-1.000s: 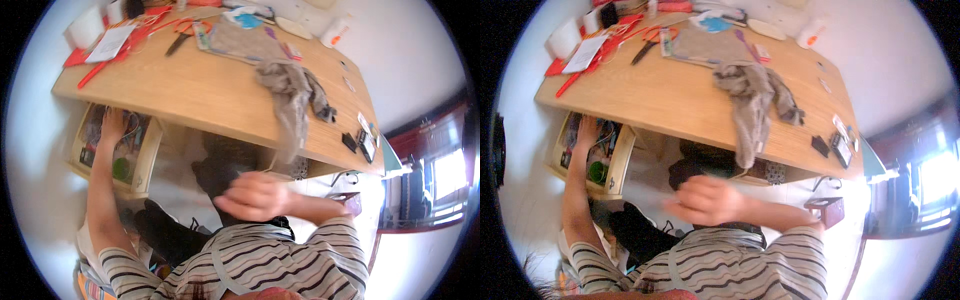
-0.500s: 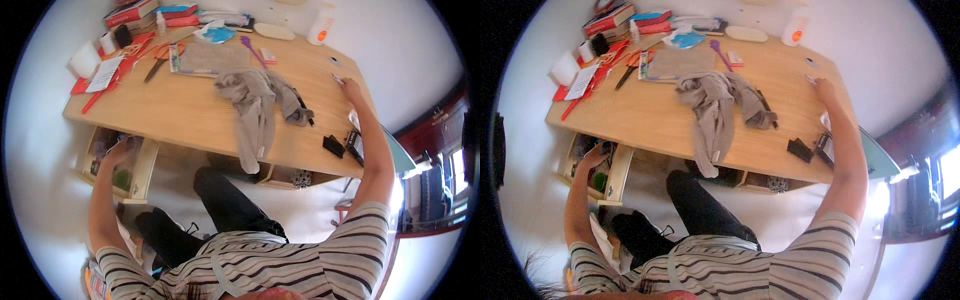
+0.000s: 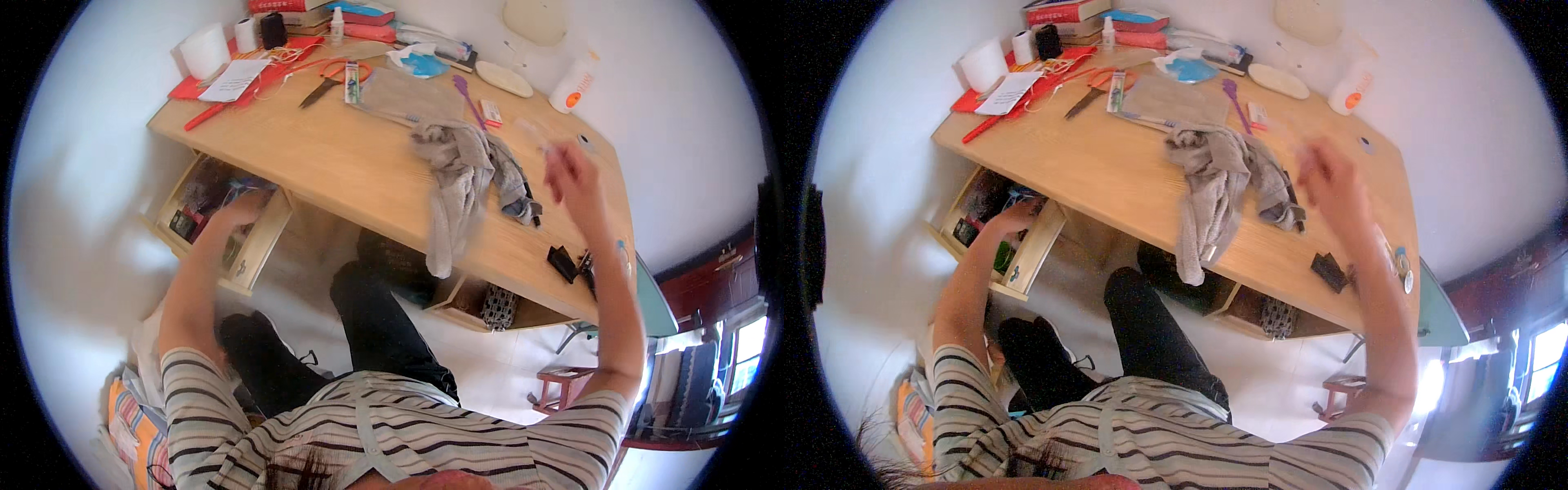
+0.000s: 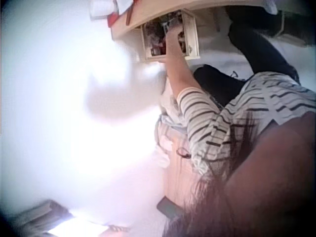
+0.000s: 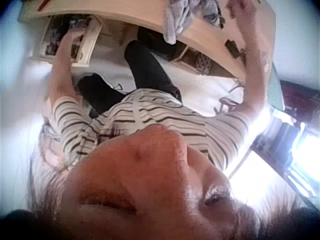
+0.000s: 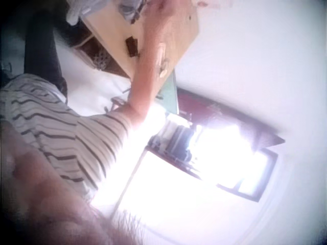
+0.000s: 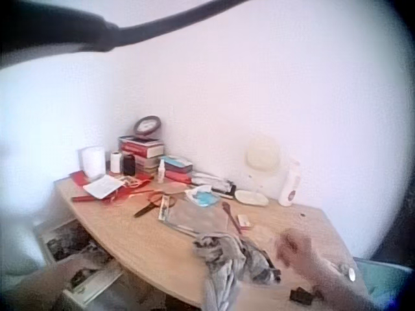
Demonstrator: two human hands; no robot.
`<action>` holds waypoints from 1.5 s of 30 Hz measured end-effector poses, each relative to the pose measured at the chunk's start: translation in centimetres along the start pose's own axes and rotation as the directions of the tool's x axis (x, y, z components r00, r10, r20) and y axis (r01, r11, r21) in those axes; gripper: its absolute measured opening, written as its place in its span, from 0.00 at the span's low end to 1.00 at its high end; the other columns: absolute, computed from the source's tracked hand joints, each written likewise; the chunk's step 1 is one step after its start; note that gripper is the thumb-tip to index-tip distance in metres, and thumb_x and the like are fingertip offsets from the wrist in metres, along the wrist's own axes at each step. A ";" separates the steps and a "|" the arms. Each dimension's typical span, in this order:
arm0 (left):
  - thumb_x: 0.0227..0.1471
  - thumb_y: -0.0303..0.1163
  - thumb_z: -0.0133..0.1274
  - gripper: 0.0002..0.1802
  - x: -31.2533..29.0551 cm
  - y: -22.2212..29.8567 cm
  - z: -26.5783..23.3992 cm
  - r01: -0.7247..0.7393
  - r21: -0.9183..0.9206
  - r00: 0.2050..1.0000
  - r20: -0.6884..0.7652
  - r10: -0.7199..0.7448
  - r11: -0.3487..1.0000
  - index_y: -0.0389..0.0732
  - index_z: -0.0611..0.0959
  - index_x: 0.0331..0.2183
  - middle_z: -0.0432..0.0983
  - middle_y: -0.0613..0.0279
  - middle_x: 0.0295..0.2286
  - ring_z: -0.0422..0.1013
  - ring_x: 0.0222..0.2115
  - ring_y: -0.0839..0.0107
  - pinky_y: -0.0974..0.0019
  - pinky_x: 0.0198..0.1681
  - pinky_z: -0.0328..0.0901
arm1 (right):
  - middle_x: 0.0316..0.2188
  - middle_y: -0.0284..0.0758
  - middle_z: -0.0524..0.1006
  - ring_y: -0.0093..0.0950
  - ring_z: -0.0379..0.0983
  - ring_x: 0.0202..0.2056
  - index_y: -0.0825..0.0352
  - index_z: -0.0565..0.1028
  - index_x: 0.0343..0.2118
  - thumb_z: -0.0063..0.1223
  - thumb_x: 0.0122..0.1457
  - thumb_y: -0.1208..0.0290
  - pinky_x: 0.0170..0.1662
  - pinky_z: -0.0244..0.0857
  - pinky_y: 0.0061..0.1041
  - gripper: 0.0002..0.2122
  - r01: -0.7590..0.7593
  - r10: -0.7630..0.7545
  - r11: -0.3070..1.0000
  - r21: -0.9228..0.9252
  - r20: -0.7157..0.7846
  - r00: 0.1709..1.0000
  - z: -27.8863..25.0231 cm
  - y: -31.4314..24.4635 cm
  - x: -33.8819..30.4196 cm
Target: The person organizes various items on a desk by picking up a calculator, a small container, and several items of clothing and ribbons, placing them into a drawer.
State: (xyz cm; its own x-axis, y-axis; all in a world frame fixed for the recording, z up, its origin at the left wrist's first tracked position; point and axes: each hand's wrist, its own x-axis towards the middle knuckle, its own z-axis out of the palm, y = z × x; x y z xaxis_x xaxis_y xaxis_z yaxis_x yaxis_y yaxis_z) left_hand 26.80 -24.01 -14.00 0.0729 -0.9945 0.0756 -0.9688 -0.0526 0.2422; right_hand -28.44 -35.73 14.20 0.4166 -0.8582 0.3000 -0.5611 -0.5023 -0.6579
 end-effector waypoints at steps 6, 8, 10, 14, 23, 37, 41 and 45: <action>0.49 0.32 0.36 0.24 -3.8 3.5 -4.5 0.192 0.214 0.937 0.252 -0.244 0.958 0.38 0.65 0.50 0.70 0.42 0.38 0.70 0.36 0.50 0.54 0.39 0.65 | 0.23 0.38 0.75 0.34 0.72 0.19 0.65 0.72 0.37 0.52 0.50 0.74 0.22 0.68 0.27 0.10 0.652 -0.660 0.749 0.113 0.205 0.723 12.2 -7.9 -10.7; 0.48 0.30 0.38 0.24 -4.4 3.9 -5.3 0.073 0.135 0.982 0.163 -0.095 0.988 0.42 0.65 0.50 0.71 0.42 0.36 0.70 0.34 0.48 0.53 0.36 0.65 | 0.21 0.37 0.74 0.35 0.71 0.19 0.65 0.70 0.37 0.52 0.50 0.72 0.21 0.67 0.29 0.11 0.621 -0.643 0.766 0.168 0.210 0.736 17.3 -8.8 -12.1; 0.48 0.28 0.39 0.25 -5.2 6.5 -7.4 0.141 0.123 0.964 0.208 -0.164 0.982 0.47 0.65 0.51 0.71 0.43 0.35 0.69 0.32 0.47 0.52 0.35 0.64 | 0.20 0.40 0.73 0.38 0.71 0.20 0.65 0.67 0.38 0.50 0.52 0.73 0.21 0.66 0.31 0.10 0.579 -0.608 0.794 0.188 0.273 0.745 22.4 -8.2 -11.7; 0.48 0.27 0.42 0.25 -10.4 7.3 -10.0 0.130 0.007 0.991 0.016 -0.130 0.992 0.47 0.66 0.50 0.71 0.47 0.36 0.69 0.37 0.53 0.55 0.38 0.63 | 0.20 0.37 0.71 0.37 0.70 0.20 0.65 0.66 0.37 0.44 0.48 0.76 0.19 0.64 0.33 0.11 0.736 -0.737 0.668 0.108 0.230 0.635 30.9 -9.7 -7.2; 0.47 0.22 0.46 0.20 -32.4 10.6 -6.9 0.493 -0.310 0.558 -0.605 -0.568 0.813 0.41 0.70 0.46 0.68 0.53 0.43 0.64 0.46 0.56 0.60 0.50 0.58 | 0.26 0.42 0.74 0.35 0.73 0.28 0.65 0.71 0.35 0.35 0.58 0.70 0.26 0.68 0.34 0.10 0.878 -0.805 0.448 -0.169 0.350 0.478 49.7 -12.3 1.9; 0.43 0.22 0.48 0.26 -38.4 17.5 4.4 0.558 -0.302 0.642 -0.432 -0.633 0.773 0.36 0.67 0.48 0.65 0.50 0.46 0.59 0.50 0.53 0.54 0.55 0.51 | 0.23 0.37 0.72 0.29 0.70 0.26 0.69 0.72 0.26 0.54 0.44 0.84 0.31 0.64 0.25 0.05 0.776 -0.775 0.631 -0.022 0.033 0.631 19.7 -17.4 -6.0; 0.41 0.24 0.50 0.31 -31.1 17.3 3.9 0.348 -0.136 0.849 -0.373 -0.374 0.927 0.36 0.63 0.51 0.62 0.52 0.48 0.56 0.52 0.54 0.50 0.57 0.46 | 0.26 0.38 0.73 0.30 0.71 0.27 0.68 0.71 0.32 0.49 0.52 0.77 0.32 0.64 0.24 0.05 0.449 -0.486 0.863 -0.229 -0.141 0.862 12.2 -11.7 3.0; 0.41 0.25 0.51 0.32 -30.0 17.3 4.7 0.352 -0.152 0.843 -0.378 -0.384 0.923 0.35 0.62 0.50 0.62 0.50 0.47 0.55 0.52 0.54 0.50 0.58 0.44 | 0.32 0.40 0.75 0.33 0.73 0.34 0.67 0.71 0.35 0.48 0.53 0.70 0.38 0.65 0.27 0.09 0.256 -0.288 0.881 -0.398 -0.022 0.957 7.1 -0.1 13.7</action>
State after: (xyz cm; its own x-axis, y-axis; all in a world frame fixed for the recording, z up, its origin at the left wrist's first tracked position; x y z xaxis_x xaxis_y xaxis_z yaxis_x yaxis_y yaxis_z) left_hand 6.75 4.44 -16.60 0.5226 -0.7835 0.3362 -0.8329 -0.3850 0.3975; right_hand -17.64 -46.74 13.48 0.5445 -0.6794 0.4920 -0.6728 -0.7040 -0.2276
